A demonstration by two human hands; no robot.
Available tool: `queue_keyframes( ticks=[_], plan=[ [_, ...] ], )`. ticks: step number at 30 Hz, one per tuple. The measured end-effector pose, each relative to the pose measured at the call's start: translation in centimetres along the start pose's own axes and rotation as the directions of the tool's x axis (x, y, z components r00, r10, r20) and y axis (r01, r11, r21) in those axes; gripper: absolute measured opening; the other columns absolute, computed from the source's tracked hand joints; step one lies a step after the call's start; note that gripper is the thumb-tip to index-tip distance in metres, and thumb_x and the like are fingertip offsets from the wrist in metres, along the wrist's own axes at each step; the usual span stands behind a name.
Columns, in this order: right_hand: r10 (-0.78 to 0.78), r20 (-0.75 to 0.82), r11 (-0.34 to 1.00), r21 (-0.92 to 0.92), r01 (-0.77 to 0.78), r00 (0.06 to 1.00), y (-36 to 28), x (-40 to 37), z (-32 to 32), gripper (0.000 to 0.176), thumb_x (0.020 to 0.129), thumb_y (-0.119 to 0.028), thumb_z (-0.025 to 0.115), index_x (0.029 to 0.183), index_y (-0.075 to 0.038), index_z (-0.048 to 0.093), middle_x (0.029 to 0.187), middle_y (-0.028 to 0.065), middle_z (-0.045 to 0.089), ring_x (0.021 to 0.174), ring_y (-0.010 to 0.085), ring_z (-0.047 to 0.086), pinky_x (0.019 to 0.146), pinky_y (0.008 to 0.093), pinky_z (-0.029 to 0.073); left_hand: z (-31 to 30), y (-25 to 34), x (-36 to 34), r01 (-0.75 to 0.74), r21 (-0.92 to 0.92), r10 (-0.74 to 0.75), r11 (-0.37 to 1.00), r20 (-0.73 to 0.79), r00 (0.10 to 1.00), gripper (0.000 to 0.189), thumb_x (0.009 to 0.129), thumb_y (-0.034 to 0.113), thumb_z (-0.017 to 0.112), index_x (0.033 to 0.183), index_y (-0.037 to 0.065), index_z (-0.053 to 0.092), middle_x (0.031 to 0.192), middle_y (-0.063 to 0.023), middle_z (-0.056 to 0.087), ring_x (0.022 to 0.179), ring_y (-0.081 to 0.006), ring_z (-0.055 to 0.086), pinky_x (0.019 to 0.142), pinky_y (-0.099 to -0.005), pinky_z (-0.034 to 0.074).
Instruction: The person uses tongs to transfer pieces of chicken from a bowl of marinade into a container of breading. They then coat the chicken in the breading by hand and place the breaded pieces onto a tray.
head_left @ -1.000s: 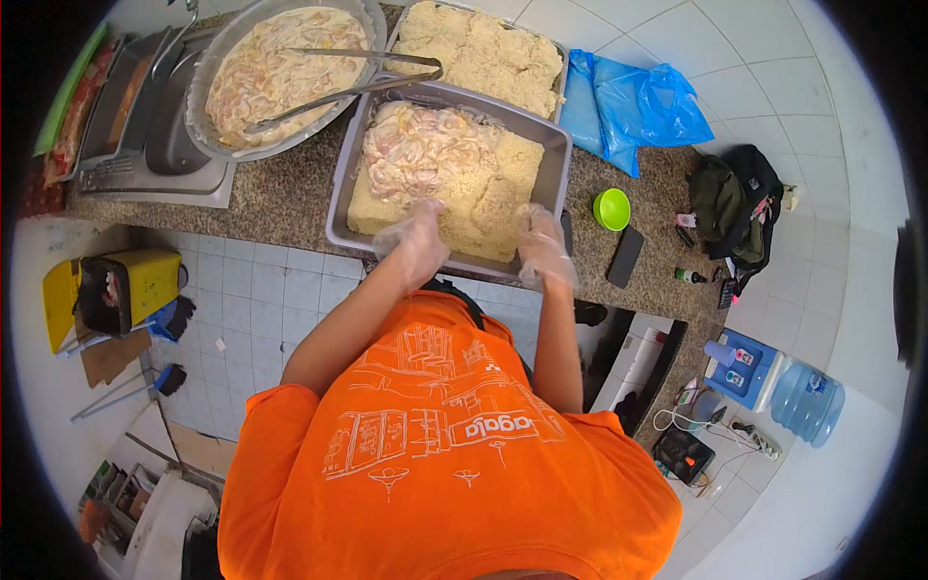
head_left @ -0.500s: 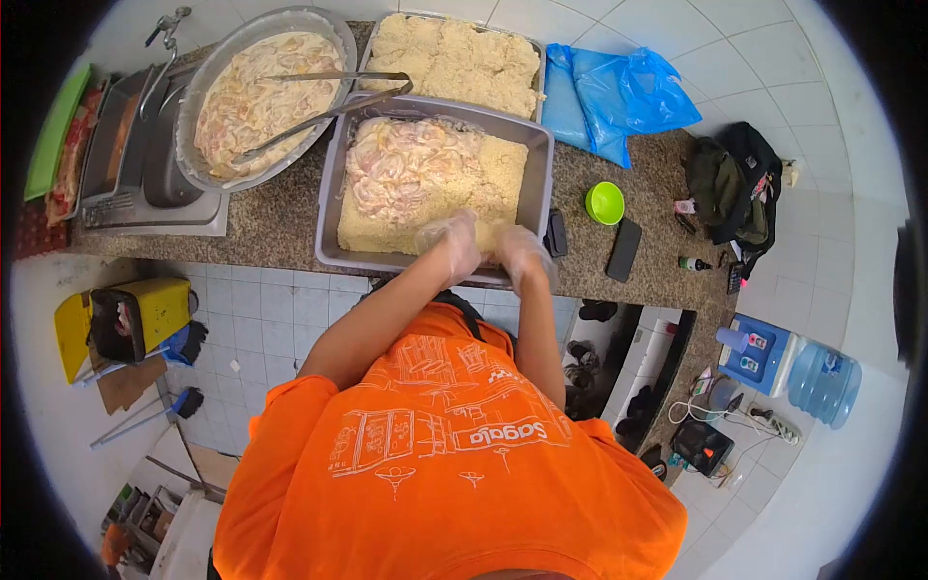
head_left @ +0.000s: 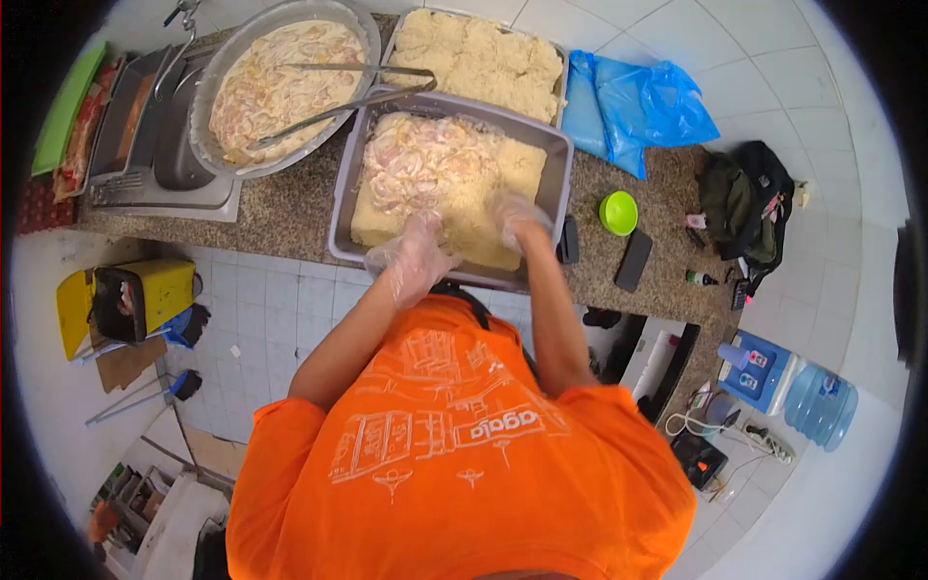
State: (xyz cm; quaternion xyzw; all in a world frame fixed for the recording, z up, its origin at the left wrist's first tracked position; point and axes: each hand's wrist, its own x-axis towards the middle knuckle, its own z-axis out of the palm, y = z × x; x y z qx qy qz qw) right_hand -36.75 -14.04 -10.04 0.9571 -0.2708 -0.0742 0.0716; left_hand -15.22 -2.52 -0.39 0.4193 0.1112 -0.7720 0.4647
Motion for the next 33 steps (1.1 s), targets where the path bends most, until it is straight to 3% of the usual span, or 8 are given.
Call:
queue_keyframes(
  ticks=[2,4,7,11,13,20,28,33],
  plan=[
    [0.264,-0.012,0.888,0.393,-0.238,0.965,2.2,0.8,-0.6,0.018,0.089,-0.016,0.048,0.093,-0.003,0.061,0.095,0.0148,0.065,0.09,0.0263,0.062,0.079,0.0345,0.049,-0.6,0.4,0.2,-0.049,0.012,0.048,0.999,0.099,0.994,0.065,0.094,0.035,0.039,0.145,-0.003,0.024,0.152,-0.027,0.021,0.142,-0.0426,0.022,0.118,-0.0557,0.013],
    [0.489,0.102,0.575,0.709,-0.408,0.866,3.5,0.4,-1.9,0.018,0.089,-0.019,0.05,0.086,-0.003,0.057,0.091,0.0173,0.064,0.081,0.0291,0.064,0.07,0.0371,0.051,-0.3,0.5,-0.8,-0.005,-0.056,0.007,0.998,0.028,1.0,0.07,0.093,0.034,0.04,0.147,-0.005,0.017,0.153,-0.029,0.016,0.144,-0.0427,0.017,0.118,-0.0547,0.012],
    [0.467,0.392,0.525,0.598,-0.605,0.792,4.9,1.8,-3.4,0.021,0.088,-0.021,0.053,0.087,-0.001,0.06,0.092,0.02,0.066,0.086,0.0342,0.065,0.075,0.041,0.05,-0.9,1.1,-0.7,-0.014,-0.14,0.01,0.99,-0.026,1.0,0.073,0.093,0.033,0.042,0.147,-0.007,0.013,0.154,-0.0317,0.009,0.146,-0.0422,0.009,0.119,-0.0543,0.011],
    [0.507,0.284,0.547,0.624,-0.558,0.814,4.2,1.9,1.1,0.022,0.088,-0.022,0.055,0.094,-0.002,0.063,0.095,0.0229,0.066,0.093,0.0358,0.064,0.083,0.0436,0.048,-1.7,1.2,-0.1,-0.005,-0.15,0.01,0.989,0.032,0.999,0.077,0.093,0.033,0.042,0.148,-0.009,0.007,0.156,-0.0323,0.002,0.148,-0.0417,0.003,0.119,-0.0524,0.012],
    [0.411,0.529,0.642,0.411,-0.648,0.743,3.7,2.0,-3.6,0.031,0.085,-0.03,0.061,0.099,-0.003,0.064,0.099,0.0228,0.066,0.098,0.0351,0.064,0.088,0.0443,0.047,-1.6,1.1,-0.2,-0.006,-0.164,0.011,0.986,0.031,0.999,0.079,0.093,0.032,0.043,0.148,-0.009,0.005,0.156,-0.0321,0.002,0.148,-0.0418,0.003,0.119,-0.0519,0.011],
    [0.166,0.5,0.824,0.404,-0.398,0.85,3.8,1.3,-9.8,0.045,0.076,-0.04,0.068,0.1,-0.002,0.068,0.111,0.0216,0.065,0.106,0.0329,0.061,0.088,0.0403,0.049,-1.9,1.0,0.0,-0.004,-0.208,0.01,0.978,0.032,0.999,0.081,0.09,0.032,0.046,0.147,-0.01,0.007,0.156,-0.0313,0.003,0.147,-0.042,0.004,0.119,-0.0509,0.011],
    [-0.023,0.563,0.388,0.766,-0.512,0.826,6.7,1.6,-13.3,0.046,0.072,-0.017,0.074,0.11,0.005,0.062,0.109,0.0158,0.063,0.098,0.0219,0.059,0.087,0.0355,0.048,-2.3,0.9,0.3,-0.01,-0.172,0.016,0.985,0.034,0.999,0.079,0.093,0.033,0.041,0.149,-0.008,0.005,0.156,-0.0312,0.005,0.146,-0.0441,0.009,0.119,-0.0516,0.015],
    [0.215,0.402,0.425,0.782,-0.456,0.89,10.8,1.6,-15.6,0.066,0.071,-0.027,0.077,0.128,0.0,0.056,0.12,0.0157,0.062,0.114,0.0272,0.057,0.098,0.035,0.045,-2.1,0.8,-0.1,-0.034,-0.117,0.04,0.993,0.048,0.998,0.076,0.096,0.037,0.037,0.15,-0.007,0.006,0.156,-0.0316,0.008,0.145,-0.0451,0.014,0.118,-0.0527,0.019]
  ],
)
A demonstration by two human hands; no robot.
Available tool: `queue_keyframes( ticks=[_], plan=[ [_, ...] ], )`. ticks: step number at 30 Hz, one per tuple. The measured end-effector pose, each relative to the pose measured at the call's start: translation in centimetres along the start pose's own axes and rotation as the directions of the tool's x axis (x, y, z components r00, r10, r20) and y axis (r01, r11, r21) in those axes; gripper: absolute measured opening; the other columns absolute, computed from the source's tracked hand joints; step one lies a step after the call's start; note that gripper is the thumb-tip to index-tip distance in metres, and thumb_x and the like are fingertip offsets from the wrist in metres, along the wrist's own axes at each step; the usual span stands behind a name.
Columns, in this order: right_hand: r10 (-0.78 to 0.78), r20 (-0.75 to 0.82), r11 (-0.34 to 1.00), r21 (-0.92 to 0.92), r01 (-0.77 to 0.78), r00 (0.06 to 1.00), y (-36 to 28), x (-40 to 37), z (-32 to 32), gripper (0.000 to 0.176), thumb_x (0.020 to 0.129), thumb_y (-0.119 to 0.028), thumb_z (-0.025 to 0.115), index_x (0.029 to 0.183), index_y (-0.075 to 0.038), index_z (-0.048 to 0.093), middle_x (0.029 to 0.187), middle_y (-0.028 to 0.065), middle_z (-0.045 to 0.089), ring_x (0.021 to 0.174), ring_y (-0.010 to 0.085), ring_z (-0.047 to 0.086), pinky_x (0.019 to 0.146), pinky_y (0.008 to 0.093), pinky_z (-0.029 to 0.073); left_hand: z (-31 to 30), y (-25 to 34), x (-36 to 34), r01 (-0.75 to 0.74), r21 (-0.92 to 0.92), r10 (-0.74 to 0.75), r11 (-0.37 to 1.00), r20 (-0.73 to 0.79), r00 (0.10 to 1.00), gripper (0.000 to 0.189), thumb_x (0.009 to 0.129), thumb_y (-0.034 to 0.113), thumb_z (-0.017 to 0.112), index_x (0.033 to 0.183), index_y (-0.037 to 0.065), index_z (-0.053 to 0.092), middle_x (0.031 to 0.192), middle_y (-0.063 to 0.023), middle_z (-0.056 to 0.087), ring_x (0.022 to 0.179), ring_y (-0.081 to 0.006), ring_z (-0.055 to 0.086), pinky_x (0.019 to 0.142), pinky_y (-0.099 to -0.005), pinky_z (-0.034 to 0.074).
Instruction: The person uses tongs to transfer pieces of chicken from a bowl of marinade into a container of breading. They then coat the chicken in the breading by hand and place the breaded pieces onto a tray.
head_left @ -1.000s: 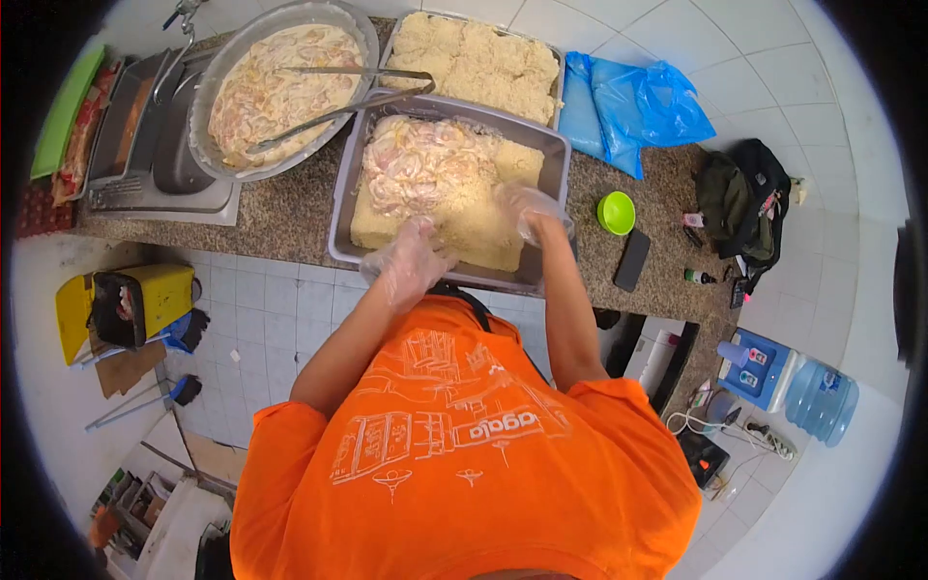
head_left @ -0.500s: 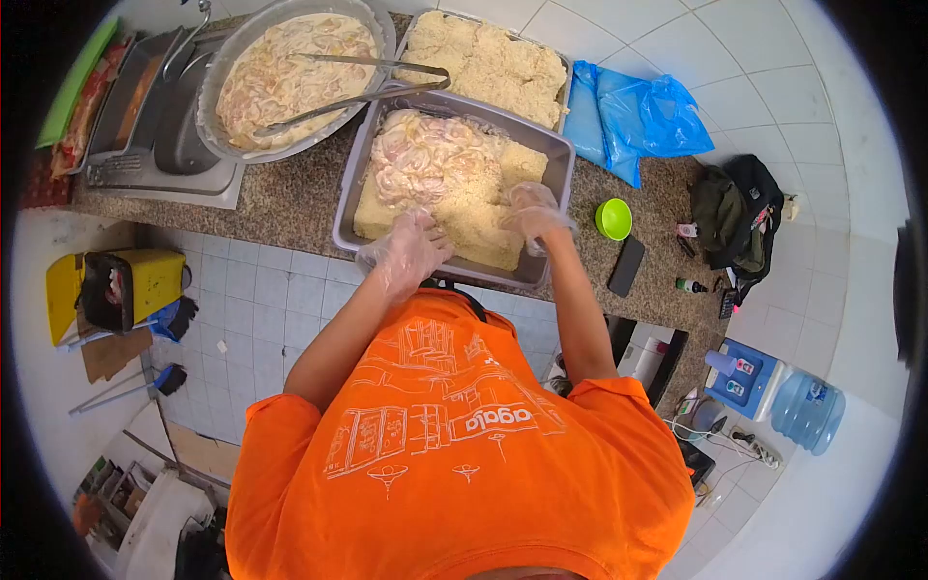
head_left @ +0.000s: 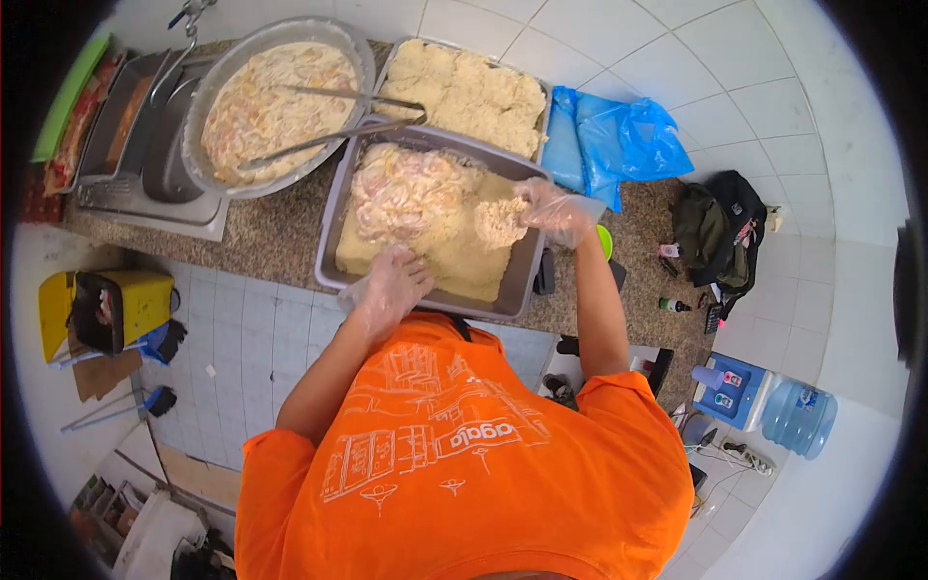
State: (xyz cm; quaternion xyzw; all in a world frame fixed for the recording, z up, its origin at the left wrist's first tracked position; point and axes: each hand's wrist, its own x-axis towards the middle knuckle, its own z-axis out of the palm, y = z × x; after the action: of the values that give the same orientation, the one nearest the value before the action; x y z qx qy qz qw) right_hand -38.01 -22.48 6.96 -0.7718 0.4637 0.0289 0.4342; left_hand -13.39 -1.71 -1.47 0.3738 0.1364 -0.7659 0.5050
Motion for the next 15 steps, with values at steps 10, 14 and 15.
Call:
queue_keyframes(
  ticks=[10,14,15],
  plan=[
    [0.075,-0.037,0.974,-0.211,-0.081,0.997,-3.8,10.3,-15.2,0.073,0.072,-0.029,0.073,0.135,-0.001,0.05,0.136,0.018,0.052,0.123,0.0308,0.052,0.102,0.0375,0.043,0.4,-0.4,-0.6,-0.06,-0.146,0.048,0.987,-0.089,0.995,0.069,0.098,0.037,0.035,0.148,-0.007,0.015,0.155,-0.031,0.012,0.146,-0.0438,0.013,0.117,-0.0526,0.019],
    [0.015,0.075,0.999,-0.052,-0.012,0.997,-7.1,16.4,-15.5,0.074,0.073,-0.028,0.072,0.137,0.0,0.047,0.123,0.0168,0.058,0.115,0.0256,0.055,0.095,0.0352,0.047,1.7,-0.4,-1.1,-0.11,-0.185,0.075,0.977,-0.186,0.98,0.065,0.096,0.034,0.039,0.144,-0.007,0.023,0.152,-0.0299,0.019,0.142,-0.043,0.022,0.115,-0.0522,0.024],
    [-0.003,0.083,0.999,-0.045,0.007,0.997,-7.2,19.1,-14.9,0.074,0.073,-0.028,0.072,0.137,0.0,0.047,0.123,0.0168,0.058,0.115,0.0256,0.055,0.095,0.0352,0.047,3.1,-0.1,-1.5,-0.138,-0.161,0.093,0.977,-0.258,0.962,0.064,0.096,0.03,0.035,0.143,-0.011,0.021,0.149,-0.0338,0.023,0.141,-0.0463,0.023,0.115,-0.0551,0.022]
  ],
)
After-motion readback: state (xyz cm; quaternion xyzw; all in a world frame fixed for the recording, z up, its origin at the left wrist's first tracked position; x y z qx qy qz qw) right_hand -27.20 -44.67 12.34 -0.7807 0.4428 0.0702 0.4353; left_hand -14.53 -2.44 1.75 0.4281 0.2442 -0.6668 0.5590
